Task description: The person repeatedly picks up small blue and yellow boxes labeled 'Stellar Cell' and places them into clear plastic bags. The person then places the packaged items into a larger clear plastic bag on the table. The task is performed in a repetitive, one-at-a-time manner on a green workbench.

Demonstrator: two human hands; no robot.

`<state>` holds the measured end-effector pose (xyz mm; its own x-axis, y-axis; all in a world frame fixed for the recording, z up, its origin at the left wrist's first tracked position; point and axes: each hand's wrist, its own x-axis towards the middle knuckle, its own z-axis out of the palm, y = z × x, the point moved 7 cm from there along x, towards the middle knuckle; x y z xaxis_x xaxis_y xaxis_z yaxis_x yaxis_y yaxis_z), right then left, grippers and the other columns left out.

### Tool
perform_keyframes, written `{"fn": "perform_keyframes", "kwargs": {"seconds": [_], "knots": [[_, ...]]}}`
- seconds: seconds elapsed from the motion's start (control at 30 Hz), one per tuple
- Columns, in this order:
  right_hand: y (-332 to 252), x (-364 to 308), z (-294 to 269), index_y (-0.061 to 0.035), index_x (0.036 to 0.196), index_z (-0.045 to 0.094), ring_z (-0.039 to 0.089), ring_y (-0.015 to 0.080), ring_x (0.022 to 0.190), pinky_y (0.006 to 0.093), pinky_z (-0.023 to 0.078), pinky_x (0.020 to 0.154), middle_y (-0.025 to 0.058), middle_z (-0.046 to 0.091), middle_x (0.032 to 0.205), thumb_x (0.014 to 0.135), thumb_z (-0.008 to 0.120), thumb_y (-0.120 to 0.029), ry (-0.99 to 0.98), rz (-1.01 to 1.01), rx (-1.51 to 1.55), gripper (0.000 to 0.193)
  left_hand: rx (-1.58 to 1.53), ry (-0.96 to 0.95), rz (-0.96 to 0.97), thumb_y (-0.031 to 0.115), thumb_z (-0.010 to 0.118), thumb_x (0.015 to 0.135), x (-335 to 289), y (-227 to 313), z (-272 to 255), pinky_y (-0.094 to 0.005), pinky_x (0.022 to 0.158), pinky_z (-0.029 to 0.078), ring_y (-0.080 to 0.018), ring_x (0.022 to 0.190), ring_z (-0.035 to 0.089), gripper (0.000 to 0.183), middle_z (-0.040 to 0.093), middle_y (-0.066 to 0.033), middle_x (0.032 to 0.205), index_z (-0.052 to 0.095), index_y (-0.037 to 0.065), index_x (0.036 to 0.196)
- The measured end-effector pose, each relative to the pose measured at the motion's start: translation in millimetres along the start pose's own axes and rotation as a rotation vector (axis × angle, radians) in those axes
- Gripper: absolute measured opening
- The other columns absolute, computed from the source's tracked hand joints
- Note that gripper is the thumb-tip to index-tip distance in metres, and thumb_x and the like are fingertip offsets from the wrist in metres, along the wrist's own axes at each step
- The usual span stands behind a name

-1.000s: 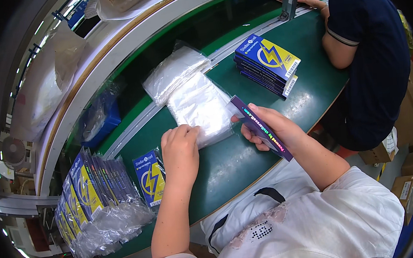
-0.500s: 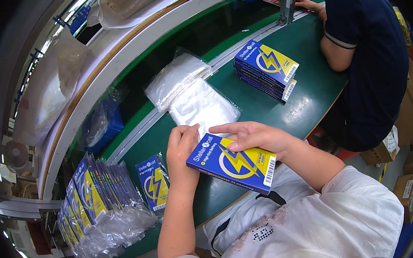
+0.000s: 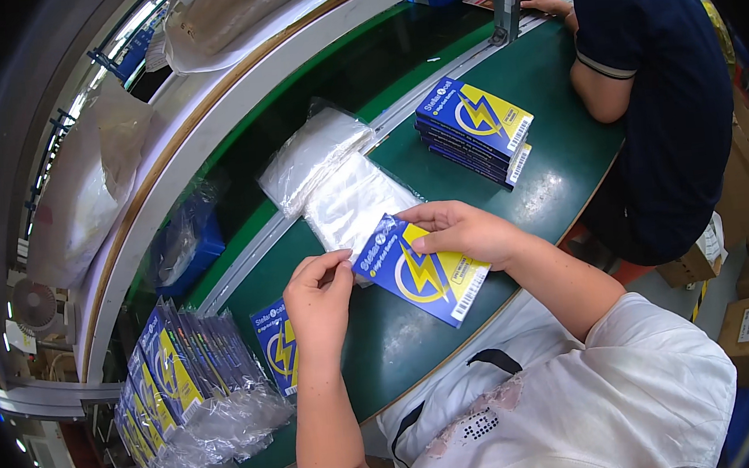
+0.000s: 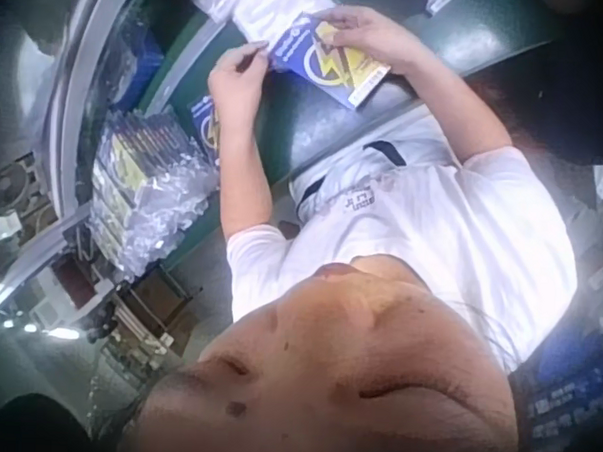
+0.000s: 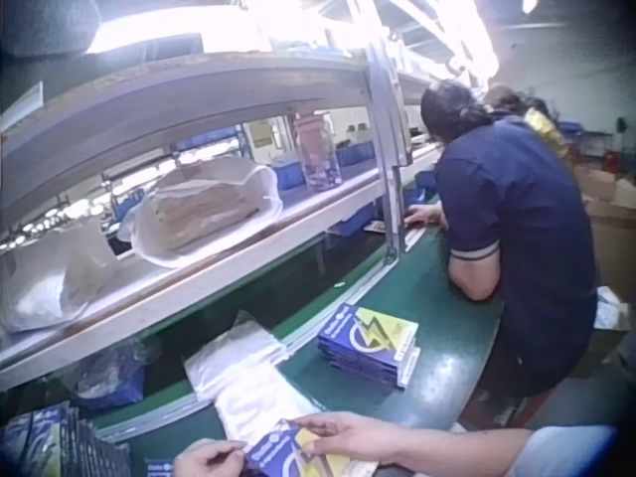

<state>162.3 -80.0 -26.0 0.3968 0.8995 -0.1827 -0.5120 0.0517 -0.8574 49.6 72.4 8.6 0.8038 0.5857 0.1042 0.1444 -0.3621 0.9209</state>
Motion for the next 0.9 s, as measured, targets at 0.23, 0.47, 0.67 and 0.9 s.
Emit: {"fn": "perform_keyframes", "kwargs": {"seconds": [0.23,0.47,0.67,0.9], "knots": [[7.2,-10.0,-8.2,0.0024,0.084,0.062,0.062,0.0101,0.066,0.0226,0.05,0.06,0.0087,0.067,0.078,0.081,0.074,-0.017,0.378,-0.152,-0.05,0.023,0.087,-0.08,0.107,-0.005,0.062,0.084,-26.0,29.6,11.3,-0.0227,0.068,0.051,-0.0117,0.075,0.062,0.031,0.064,-0.0075,0.087,0.061,-0.006,0.114],[11.3,-32.6,19.7,-0.0015,0.068,0.062,0.052,0.0028,0.059,0.0196,0.042,0.053,0.0004,0.061,0.065,0.082,0.074,-0.024,0.344,-0.209,-0.134,0.03,-0.82,0.007,-0.271,0.015,0.056,0.095,-48.7,-1.6,38.9,-0.0279,0.085,0.049,-0.0134,0.095,0.061,0.028,0.062,-0.0089,0.109,0.051,-0.002,0.116],[-2.3,-39.5,32.4,-0.0002,0.115,0.06,0.055,0.0038,0.069,0.0203,0.045,0.059,0.0041,0.063,0.085,0.079,0.077,-0.018,0.068,-0.208,-0.44,0.044,-1.05,0.071,-0.24,0.009,0.051,0.096,-47.5,-0.8,21.8,-0.0321,0.087,0.051,-0.0184,0.1,0.062,0.021,0.062,-0.0123,0.112,0.054,-0.002,0.114],[-65.6,-69.6,52.8,-0.0026,0.127,0.055,0.06,0.0147,0.073,0.0254,0.049,0.063,0.012,0.064,0.093,0.086,0.065,-0.009,0.256,-0.966,-0.937,0.042,-1.039,-0.486,-0.287,0.017,0.048,0.098,-89.2,35.2,64.2,-0.0458,0.098,0.047,-0.0293,0.112,0.059,0.031,0.058,-0.0179,0.121,0.05,-0.004,0.121]]}}
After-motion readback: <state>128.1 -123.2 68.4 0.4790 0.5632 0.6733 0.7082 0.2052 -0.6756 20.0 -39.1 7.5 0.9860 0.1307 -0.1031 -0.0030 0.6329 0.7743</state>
